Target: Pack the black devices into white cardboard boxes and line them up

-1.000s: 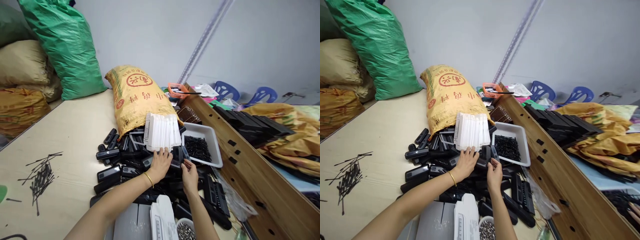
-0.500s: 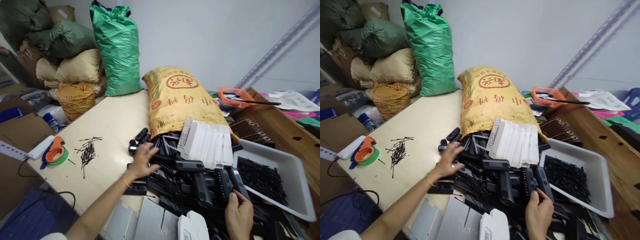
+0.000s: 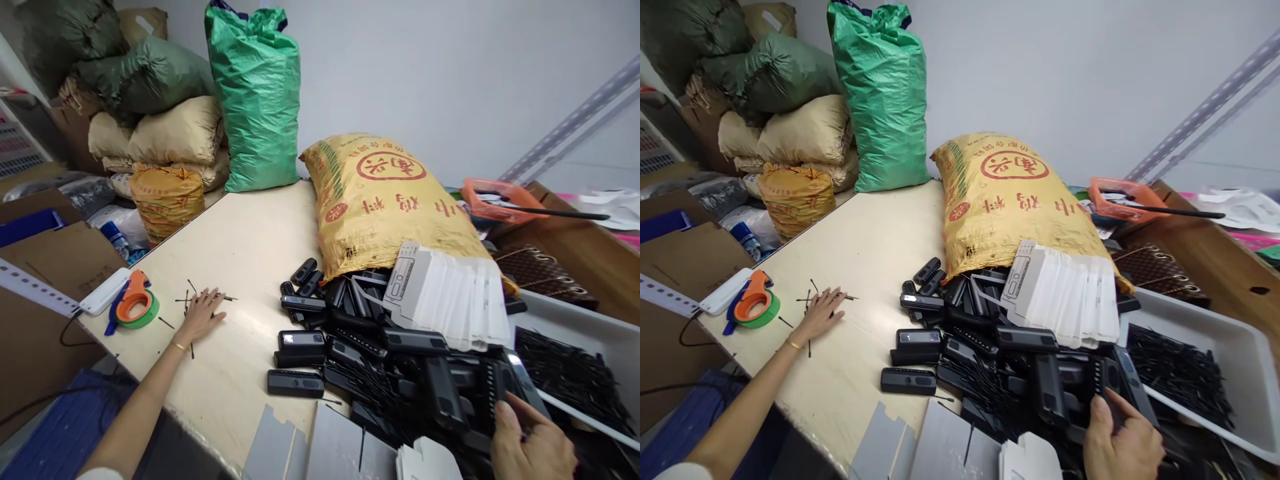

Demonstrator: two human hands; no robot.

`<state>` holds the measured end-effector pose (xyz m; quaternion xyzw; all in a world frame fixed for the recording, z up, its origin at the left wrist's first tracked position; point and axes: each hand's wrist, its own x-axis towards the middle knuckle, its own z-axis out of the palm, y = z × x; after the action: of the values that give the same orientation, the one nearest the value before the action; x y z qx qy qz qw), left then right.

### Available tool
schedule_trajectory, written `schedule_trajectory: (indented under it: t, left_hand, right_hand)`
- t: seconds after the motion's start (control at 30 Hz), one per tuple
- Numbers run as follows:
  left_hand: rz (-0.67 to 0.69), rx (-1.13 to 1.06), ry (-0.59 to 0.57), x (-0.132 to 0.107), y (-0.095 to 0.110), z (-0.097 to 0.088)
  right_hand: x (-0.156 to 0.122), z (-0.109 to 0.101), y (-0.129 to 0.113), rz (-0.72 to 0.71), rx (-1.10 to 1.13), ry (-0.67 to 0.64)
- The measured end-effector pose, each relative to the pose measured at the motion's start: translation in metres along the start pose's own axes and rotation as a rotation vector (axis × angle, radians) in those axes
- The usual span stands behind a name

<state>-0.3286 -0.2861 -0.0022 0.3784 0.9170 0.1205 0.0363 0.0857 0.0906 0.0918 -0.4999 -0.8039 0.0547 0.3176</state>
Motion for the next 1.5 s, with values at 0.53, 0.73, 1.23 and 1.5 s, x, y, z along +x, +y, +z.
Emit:
schedule_trajectory:
  t: [0.53, 0.73, 1.23, 1.5]
  left_hand:
    - [0.089, -0.045, -0.079, -0.019, -0.044, -0.020]
    - [0.245, -0.023, -0.150, -0.084, -0.036, -0.017]
    - [0.497, -0.071, -0.151, -0.080, 0.084, 0.023]
    - [0.521, -0.300, 0.049, -0.132, 0.178, 0.062]
  right_hand:
    - [-0.112, 0.017, -0.166, -0.596, 0.379, -0.668]
    - [-0.166, 0.051, -0.205, -0.916, -0.150, -0.585]
    - [-0.085, 0.031, -0.163, -0.485, 0.156, -0.452]
    - [-0.044, 0.008, -0.127, -0.289, 0.250, -0.318]
